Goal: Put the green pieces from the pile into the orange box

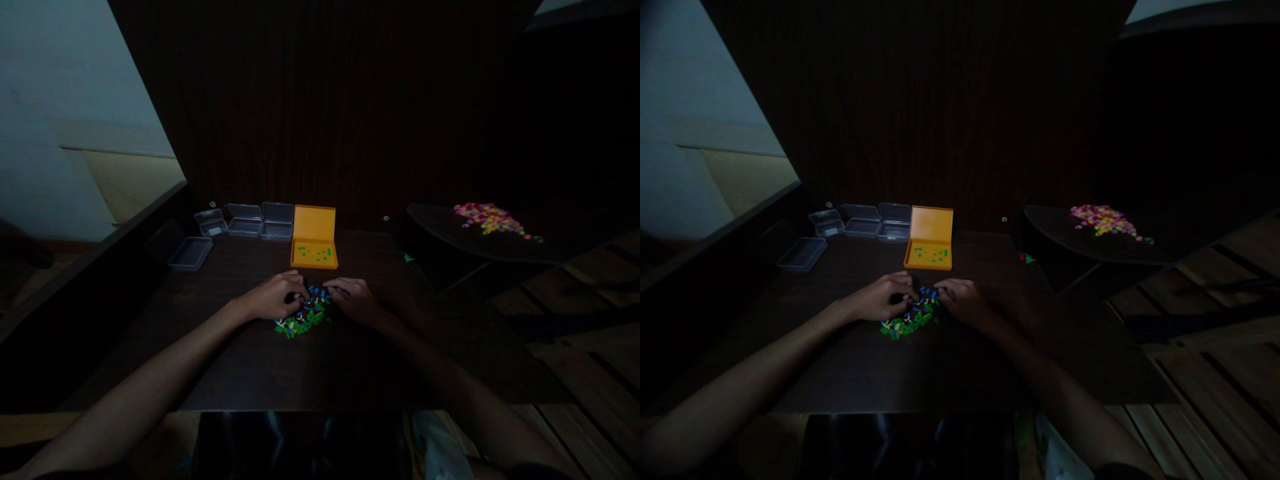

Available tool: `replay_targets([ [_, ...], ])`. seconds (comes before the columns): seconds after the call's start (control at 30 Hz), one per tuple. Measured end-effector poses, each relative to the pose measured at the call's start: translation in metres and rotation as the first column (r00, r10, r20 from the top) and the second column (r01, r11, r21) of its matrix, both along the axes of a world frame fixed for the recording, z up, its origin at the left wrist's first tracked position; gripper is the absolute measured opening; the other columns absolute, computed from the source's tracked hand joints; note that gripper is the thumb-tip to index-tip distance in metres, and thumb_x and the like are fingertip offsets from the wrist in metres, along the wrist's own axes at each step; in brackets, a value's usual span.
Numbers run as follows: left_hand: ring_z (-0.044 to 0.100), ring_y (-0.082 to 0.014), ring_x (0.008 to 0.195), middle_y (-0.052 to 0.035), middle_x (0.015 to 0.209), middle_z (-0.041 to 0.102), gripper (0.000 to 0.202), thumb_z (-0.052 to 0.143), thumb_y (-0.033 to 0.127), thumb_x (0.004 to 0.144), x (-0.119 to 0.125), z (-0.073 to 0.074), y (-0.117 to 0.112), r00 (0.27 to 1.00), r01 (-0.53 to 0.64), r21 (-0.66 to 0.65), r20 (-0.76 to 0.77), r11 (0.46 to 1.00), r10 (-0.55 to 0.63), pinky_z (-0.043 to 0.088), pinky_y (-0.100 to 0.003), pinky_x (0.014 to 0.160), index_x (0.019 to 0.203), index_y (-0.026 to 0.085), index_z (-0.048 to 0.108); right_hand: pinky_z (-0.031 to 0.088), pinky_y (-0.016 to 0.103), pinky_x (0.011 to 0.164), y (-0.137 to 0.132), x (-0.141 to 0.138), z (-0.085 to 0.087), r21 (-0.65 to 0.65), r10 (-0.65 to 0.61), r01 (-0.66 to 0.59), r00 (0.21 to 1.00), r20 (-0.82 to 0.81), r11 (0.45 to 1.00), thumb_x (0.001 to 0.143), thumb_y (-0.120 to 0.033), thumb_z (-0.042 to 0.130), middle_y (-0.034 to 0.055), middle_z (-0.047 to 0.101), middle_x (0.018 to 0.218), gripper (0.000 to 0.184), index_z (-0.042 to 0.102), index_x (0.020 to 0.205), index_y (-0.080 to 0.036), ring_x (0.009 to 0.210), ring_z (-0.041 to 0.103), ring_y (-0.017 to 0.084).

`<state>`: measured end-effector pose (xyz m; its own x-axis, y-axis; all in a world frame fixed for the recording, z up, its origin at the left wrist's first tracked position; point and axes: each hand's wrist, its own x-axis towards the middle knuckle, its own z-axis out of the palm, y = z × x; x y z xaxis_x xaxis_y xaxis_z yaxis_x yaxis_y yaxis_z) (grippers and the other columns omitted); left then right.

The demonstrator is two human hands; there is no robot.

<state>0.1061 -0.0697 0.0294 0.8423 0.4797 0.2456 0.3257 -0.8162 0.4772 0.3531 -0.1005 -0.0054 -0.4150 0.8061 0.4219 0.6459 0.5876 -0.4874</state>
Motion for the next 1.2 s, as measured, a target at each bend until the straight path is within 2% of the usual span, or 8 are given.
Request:
replay_targets([
  [0.3, 0.056, -0.0176, 0.086, -0.0047, 0.087, 0.062, 0.020, 0.053, 0.011, 0.084, -0.001, 0.004, -0.001, 0.999, -0.018, 0.001, 0.041, 1.000, 0.018, 0.047, -0.029, 0.082, 0.091, 0.017, 0.070, 0.052, 0.028, 0.069, 0.002, 0.005, 0.000, 0.027, -0.028, 0.028, 0.999, 0.025, 0.999, 0.086, -0.017, 0.054, 0.0037, 0.074, 0.084, 0.019, 0.071, 0.093, -0.020, 0.067, 0.065, 0.016],
  [0.43, 0.056, -0.0177, 0.085, -0.0040, 0.084, 0.061, 0.018, 0.054, 0.012, 0.083, -0.001, 0.002, -0.001, 1.000, 0.008, 0.005, 0.017, 1.000, -0.008, 0.046, -0.028, 0.080, 0.089, 0.017, 0.071, 0.052, 0.028, 0.072, 0.003, 0.006, 0.000, 0.017, -0.024, 0.023, 0.998, 0.052, 1.000, 0.086, -0.016, 0.054, 0.0037, 0.075, 0.086, 0.018, 0.071, 0.089, -0.021, 0.073, 0.067, 0.016],
  [0.63, 0.055, -0.0172, 0.083, -0.0032, 0.080, 0.059, 0.019, 0.056, 0.012, 0.082, 0.001, 0.000, -0.001, 1.000, 0.026, 0.004, 0.009, 1.000, -0.026, 0.045, -0.027, 0.077, 0.089, 0.018, 0.072, 0.050, 0.027, 0.069, -0.001, 0.005, 0.005, 0.013, 0.073, -0.074, 0.995, 0.061, 0.997, 0.089, -0.020, 0.053, 0.0040, 0.073, 0.083, 0.018, 0.071, 0.093, -0.020, 0.070, 0.066, 0.016],
  [0.77, 0.055, -0.0165, 0.080, -0.0031, 0.078, 0.058, 0.016, 0.056, 0.014, 0.085, 0.002, 0.002, -0.002, 1.000, 0.023, 0.009, 0.002, 1.000, -0.023, 0.044, -0.026, 0.075, 0.085, 0.017, 0.071, 0.047, 0.025, 0.061, -0.007, 0.003, 0.010, 0.012, 0.160, -0.160, 0.987, 0.008, 0.987, 0.088, -0.024, 0.056, 0.0009, 0.068, 0.070, 0.016, 0.071, 0.091, -0.020, 0.059, 0.060, 0.014],
  [0.87, 0.054, -0.0159, 0.078, -0.0026, 0.077, 0.058, 0.015, 0.055, 0.014, 0.086, 0.002, 0.002, -0.001, 1.000, 0.030, 0.014, -0.006, 0.999, -0.030, 0.043, -0.026, 0.074, 0.083, 0.016, 0.070, 0.046, 0.024, 0.060, -0.010, 0.001, 0.012, -0.005, 0.233, -0.233, 0.972, -0.022, 0.972, 0.088, -0.022, 0.056, 0.0015, 0.068, 0.070, 0.016, 0.072, 0.089, -0.020, 0.059, 0.059, 0.013],
  [1.07, 0.055, -0.0160, 0.080, -0.0026, 0.078, 0.058, 0.014, 0.058, 0.012, 0.084, 0.001, 0.001, -0.001, 1.000, 0.026, 0.003, -0.004, 1.000, -0.026, 0.043, -0.025, 0.074, 0.085, 0.017, 0.070, 0.046, 0.024, 0.062, -0.010, -0.001, 0.010, -0.045, 0.264, -0.264, 0.964, -0.016, 0.963, 0.087, -0.019, 0.056, 0.0019, 0.069, 0.073, 0.014, 0.070, 0.089, -0.020, 0.062, 0.061, 0.014],
  [1.2, 0.054, -0.0154, 0.079, -0.0015, 0.077, 0.058, 0.014, 0.057, 0.011, 0.083, 0.001, 0.001, 0.000, 1.000, 0.029, -0.001, 0.000, 1.000, -0.029, 0.043, -0.025, 0.074, 0.086, 0.017, 0.070, 0.045, 0.023, 0.059, -0.009, 0.000, 0.009, -0.004, 0.269, -0.269, 0.963, -0.022, 0.963, 0.084, -0.018, 0.058, 0.0012, 0.067, 0.069, 0.010, 0.068, 0.083, -0.019, 0.058, 0.059, 0.013],
])
